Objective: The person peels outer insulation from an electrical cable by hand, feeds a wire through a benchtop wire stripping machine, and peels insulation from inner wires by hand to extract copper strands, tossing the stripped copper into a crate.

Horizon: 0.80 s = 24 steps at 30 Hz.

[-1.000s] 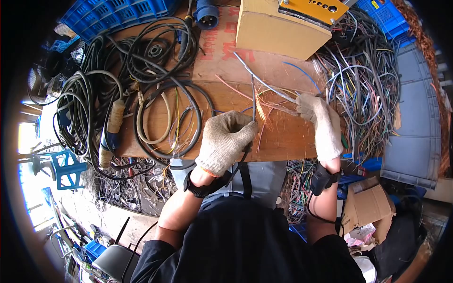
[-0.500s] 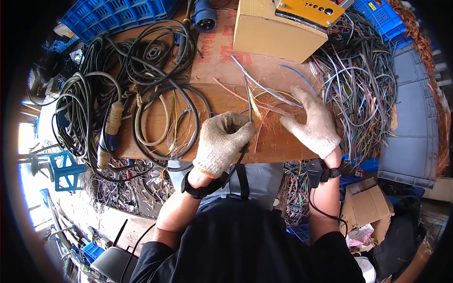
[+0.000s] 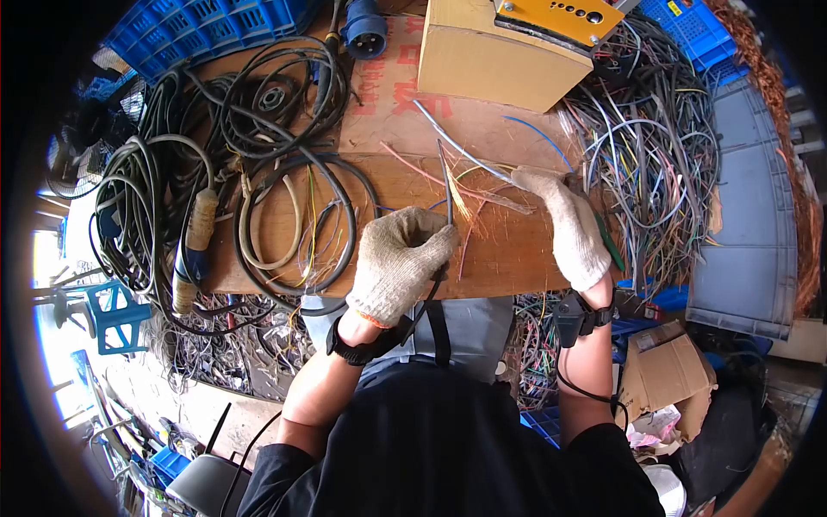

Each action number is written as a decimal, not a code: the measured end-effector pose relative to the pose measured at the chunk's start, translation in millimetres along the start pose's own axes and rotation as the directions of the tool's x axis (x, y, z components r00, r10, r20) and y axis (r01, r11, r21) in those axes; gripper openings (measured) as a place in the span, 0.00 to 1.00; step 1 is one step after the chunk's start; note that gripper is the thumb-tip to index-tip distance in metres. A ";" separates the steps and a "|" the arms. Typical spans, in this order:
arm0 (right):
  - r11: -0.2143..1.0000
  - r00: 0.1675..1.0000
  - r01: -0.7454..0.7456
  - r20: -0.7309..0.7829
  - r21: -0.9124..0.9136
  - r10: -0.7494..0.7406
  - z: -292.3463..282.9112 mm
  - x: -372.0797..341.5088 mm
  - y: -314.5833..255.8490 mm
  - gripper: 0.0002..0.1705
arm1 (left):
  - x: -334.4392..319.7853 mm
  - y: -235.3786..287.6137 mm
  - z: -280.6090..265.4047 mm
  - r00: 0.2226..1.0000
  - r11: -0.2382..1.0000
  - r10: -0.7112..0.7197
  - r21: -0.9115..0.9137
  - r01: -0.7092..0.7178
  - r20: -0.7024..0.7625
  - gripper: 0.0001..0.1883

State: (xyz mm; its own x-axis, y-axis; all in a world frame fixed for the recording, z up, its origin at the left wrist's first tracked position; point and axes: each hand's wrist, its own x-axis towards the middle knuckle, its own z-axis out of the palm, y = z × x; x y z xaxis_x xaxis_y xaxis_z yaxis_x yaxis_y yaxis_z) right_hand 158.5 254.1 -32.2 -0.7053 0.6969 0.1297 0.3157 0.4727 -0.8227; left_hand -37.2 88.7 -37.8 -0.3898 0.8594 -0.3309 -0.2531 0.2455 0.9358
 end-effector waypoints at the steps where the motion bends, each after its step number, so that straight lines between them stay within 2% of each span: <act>1: 0.995 0.995 0.100 0.002 0.011 -0.100 0.9 -0.8 9.1 0.22 | 0.2 -0.3 -0.5 1.000 1.000 0.000 0.017 0.000 0.003 0.08; 3: 0.991 0.993 0.115 -0.017 0.069 -0.114 2.0 -2.0 15.6 0.23 | 0.5 -0.7 -0.2 1.000 1.000 -0.005 0.010 0.005 0.001 0.08; 5: 0.995 0.999 -0.016 0.044 0.103 0.012 -0.7 1.5 0.6 0.24 | 0.6 -1.2 0.0 1.000 1.000 -0.009 0.002 0.009 -0.001 0.08; 6: 0.995 0.999 -0.016 0.045 0.102 0.012 2.0 1.1 -3.7 0.24 | 0.7 -1.6 -0.2 1.000 1.000 -0.001 0.006 0.001 -0.002 0.08; 8: 0.995 0.999 -0.030 -0.026 -0.090 0.028 7.3 -2.2 -11.1 0.27 | 0.5 -1.0 -0.3 1.000 1.000 0.006 0.009 -0.006 -0.004 0.08; 12: 0.998 0.998 -0.018 0.056 -0.063 0.022 3.1 -3.2 -14.1 0.31 | 0.9 -1.3 -0.2 1.000 1.000 0.008 -0.005 -0.007 0.007 0.08; 14: 0.976 0.995 -0.096 0.035 0.196 0.091 5.9 -5.0 -8.6 0.30 | 1.4 -2.5 -0.4 1.000 1.000 0.006 -0.005 -0.006 0.006 0.09; 18: 0.985 0.994 -0.094 0.072 0.144 0.084 0.8 -3.6 -13.0 0.30 | 2.4 -3.5 -0.6 1.000 1.000 0.016 0.005 -0.016 0.009 0.09; 20: 0.918 0.974 -0.215 0.146 0.334 0.175 -0.1 -2.7 -15.5 0.29 | 2.7 -3.7 -1.0 1.000 1.000 0.014 0.001 -0.014 0.008 0.09; 21: 0.918 0.973 -0.216 0.146 0.334 0.176 3.2 -4.2 -6.9 0.29 | 2.7 -3.4 -1.0 1.000 1.000 0.008 0.005 -0.008 0.007 0.09; 23: 0.692 0.988 -0.143 0.060 0.708 0.143 12.8 -8.0 17.3 0.29 | 2.2 -2.2 -0.9 1.000 1.000 0.002 0.010 -0.002 0.006 0.09; 24: 0.719 0.989 -0.116 0.016 0.685 0.144 13.1 -6.5 7.0 0.29 | 1.6 -1.1 -0.6 1.000 1.000 -0.008 0.005 0.008 0.006 0.09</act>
State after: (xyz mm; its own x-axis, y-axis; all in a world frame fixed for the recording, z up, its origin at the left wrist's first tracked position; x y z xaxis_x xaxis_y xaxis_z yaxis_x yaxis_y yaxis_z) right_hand 156.9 245.8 -46.0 -0.6626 0.7490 0.0008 -0.1260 -0.1104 -0.9859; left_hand -38.2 89.5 -39.4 -0.3822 0.8602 -0.3377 -0.2516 0.2548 0.9337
